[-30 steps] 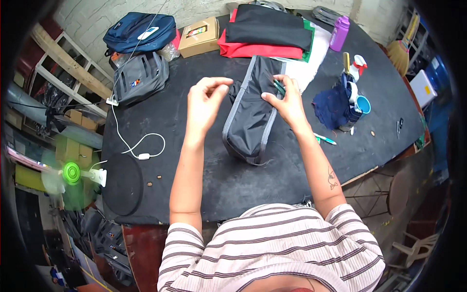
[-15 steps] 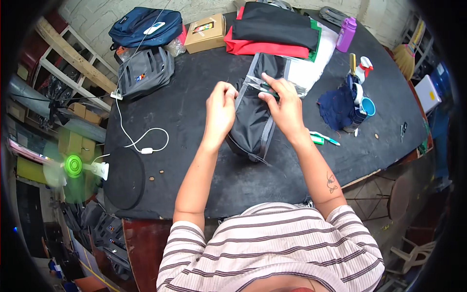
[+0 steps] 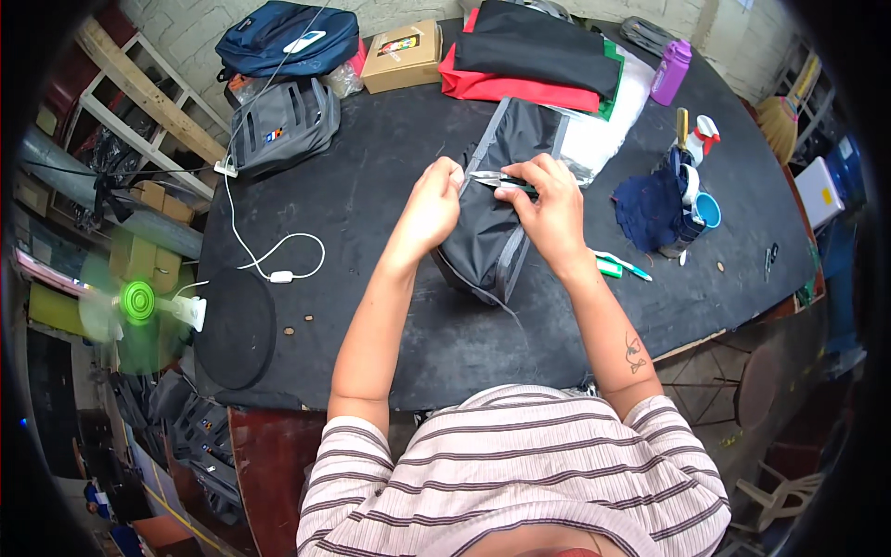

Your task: Inspect manufactured bags and pouches for quality control, using snips to trim loose threads and tweezers to remove debris.

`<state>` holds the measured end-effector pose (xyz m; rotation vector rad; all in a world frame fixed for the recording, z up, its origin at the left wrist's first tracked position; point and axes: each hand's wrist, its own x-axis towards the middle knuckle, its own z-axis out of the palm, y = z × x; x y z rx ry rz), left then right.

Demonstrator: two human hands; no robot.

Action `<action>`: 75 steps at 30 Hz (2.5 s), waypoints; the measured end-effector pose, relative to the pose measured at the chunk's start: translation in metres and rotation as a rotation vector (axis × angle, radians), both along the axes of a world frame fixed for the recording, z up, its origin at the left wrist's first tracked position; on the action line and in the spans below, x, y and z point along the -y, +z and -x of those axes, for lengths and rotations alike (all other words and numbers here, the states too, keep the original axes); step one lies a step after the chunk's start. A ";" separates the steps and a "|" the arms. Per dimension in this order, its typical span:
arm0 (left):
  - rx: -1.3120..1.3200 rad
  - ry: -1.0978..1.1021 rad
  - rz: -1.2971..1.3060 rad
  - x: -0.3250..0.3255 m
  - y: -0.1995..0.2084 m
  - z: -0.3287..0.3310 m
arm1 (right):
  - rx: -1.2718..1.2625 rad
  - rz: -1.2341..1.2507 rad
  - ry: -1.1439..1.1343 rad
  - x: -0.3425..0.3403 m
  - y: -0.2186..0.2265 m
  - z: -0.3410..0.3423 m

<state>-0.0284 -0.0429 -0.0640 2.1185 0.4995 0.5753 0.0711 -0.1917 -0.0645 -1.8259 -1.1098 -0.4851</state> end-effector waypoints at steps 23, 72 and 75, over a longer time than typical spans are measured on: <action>0.162 0.162 -0.509 0.029 0.029 0.008 | 0.111 0.037 -0.085 -0.006 0.005 0.004; 0.560 -0.419 1.333 0.022 -0.017 0.062 | 0.005 0.070 0.185 0.041 0.025 0.026; 0.554 -0.542 1.407 0.021 -0.018 0.063 | -0.009 0.091 0.179 0.040 0.025 0.024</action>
